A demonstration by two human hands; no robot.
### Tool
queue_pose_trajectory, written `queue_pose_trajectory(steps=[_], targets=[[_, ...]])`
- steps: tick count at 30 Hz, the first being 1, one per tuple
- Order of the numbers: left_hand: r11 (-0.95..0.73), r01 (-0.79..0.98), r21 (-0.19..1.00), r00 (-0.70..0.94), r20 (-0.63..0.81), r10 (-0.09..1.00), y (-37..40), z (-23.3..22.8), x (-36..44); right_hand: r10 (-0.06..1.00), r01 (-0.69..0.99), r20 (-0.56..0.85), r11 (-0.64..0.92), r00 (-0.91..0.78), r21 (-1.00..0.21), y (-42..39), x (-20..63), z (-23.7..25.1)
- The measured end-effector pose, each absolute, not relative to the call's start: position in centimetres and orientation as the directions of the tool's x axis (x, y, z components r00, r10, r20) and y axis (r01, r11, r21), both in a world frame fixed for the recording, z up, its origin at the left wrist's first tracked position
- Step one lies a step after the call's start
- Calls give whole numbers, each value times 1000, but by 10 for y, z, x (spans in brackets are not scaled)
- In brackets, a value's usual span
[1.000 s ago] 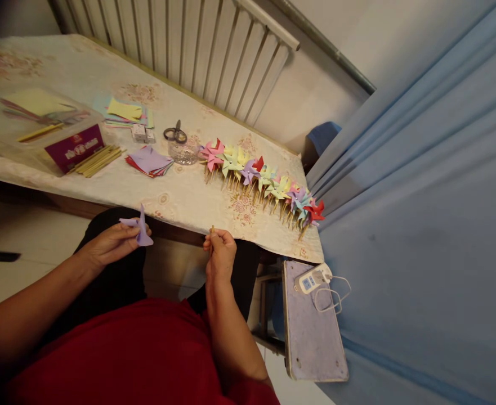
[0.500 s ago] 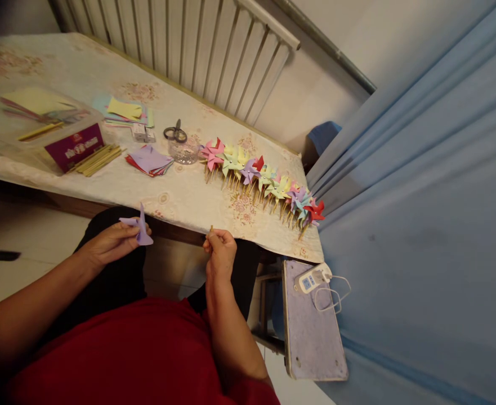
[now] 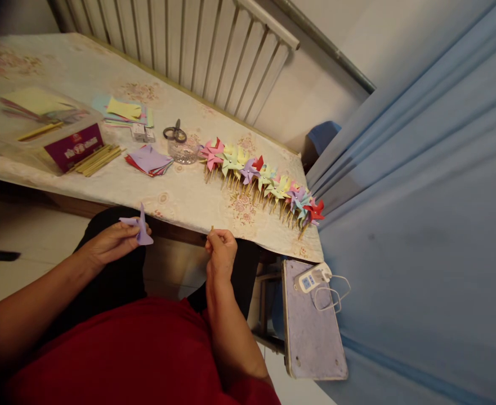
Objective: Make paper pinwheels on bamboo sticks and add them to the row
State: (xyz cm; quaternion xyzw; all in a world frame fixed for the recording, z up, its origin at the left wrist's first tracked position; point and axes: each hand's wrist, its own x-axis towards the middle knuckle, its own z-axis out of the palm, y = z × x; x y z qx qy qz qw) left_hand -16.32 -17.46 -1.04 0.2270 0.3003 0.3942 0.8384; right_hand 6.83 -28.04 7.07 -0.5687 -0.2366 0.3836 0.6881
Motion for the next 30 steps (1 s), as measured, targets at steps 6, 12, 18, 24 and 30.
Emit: queue_pose_trajectory(steps=[6, 12, 18, 24, 30], targets=[[583, -530, 616, 515, -312, 798, -175, -9, -163, 803, -275, -106, 74, 586, -959, -280, 69, 71], [583, -529, 617, 512, -315, 799, -175, -10, -163, 795, -278, -109, 78, 597, -957, -279, 69, 67], [583, -534, 612, 499, -329, 802, -175, -11, -163, 797, -307, -114, 94, 593, -947, -279, 71, 63], [582, -540, 608, 505, -319, 802, -173, -16, -164, 793, -333, -125, 103, 597, -937, -279, 71, 63], [585, -528, 616, 514, -316, 797, -173, -16, -165, 776, -349, -149, 97, 613, -932, -278, 71, 62]])
